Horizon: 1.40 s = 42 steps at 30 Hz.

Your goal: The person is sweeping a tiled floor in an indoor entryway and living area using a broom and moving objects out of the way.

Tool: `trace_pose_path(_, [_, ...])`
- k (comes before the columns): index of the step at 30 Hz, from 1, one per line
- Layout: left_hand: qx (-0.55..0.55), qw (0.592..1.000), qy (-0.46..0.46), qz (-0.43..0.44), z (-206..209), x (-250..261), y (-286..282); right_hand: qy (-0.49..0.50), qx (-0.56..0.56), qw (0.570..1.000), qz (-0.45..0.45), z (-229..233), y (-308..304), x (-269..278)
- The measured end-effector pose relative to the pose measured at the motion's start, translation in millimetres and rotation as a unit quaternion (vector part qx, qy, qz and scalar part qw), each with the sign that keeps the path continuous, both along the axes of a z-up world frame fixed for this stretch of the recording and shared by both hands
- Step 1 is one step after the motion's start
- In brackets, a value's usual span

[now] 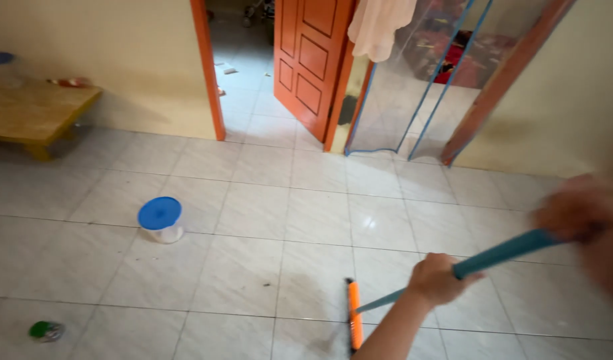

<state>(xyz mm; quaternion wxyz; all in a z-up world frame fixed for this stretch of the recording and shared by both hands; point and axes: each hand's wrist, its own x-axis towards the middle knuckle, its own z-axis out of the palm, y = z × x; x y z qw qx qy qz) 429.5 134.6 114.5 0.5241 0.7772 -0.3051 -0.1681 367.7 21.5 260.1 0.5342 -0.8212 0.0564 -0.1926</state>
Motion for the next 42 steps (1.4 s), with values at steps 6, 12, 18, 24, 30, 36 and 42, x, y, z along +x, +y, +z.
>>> trace_pose_path(6, [-0.091, 0.993, 0.010, 0.081, -157.5, 79.1, 24.4, 0.054, -0.011, 0.993, 0.105, -42.8, 71.2, 45.2])
trace_pose_path(12, [0.046, 0.986, 0.078, 0.139, -141.7, 106.7, 171.7, -0.002, 0.156, 0.975, 0.156, -47.5, 161.5, 82.4])
trace_pose_path(18, [0.161, 0.957, -0.059, 0.233, -159.1, 87.6, 307.3, -0.006, 0.280, 0.946, 0.166, -83.8, 235.0, 80.1])
trace_pose_path(24, [0.236, 0.936, 0.025, 0.260, -117.3, 72.7, 297.1, -0.008, 0.294, 0.950, 0.102, -73.6, 189.0, 78.5])
trace_pose_path(30, [0.018, 0.973, 0.068, 0.218, -23.3, 66.4, 191.2, -0.115, 0.239, 0.952, 0.155, 50.8, 172.7, 81.0])
trace_pose_path(36, [-0.177, 0.954, -0.057, 0.235, -86.5, 46.6, 200.0, -0.105, -0.049, 0.957, 0.267, 29.1, 231.1, 63.9])
trace_pose_path(42, [0.104, 0.966, -0.027, 0.234, -181.8, 16.7, 327.8, -0.008, 0.204, 0.957, 0.207, -51.5, 293.1, 43.0])
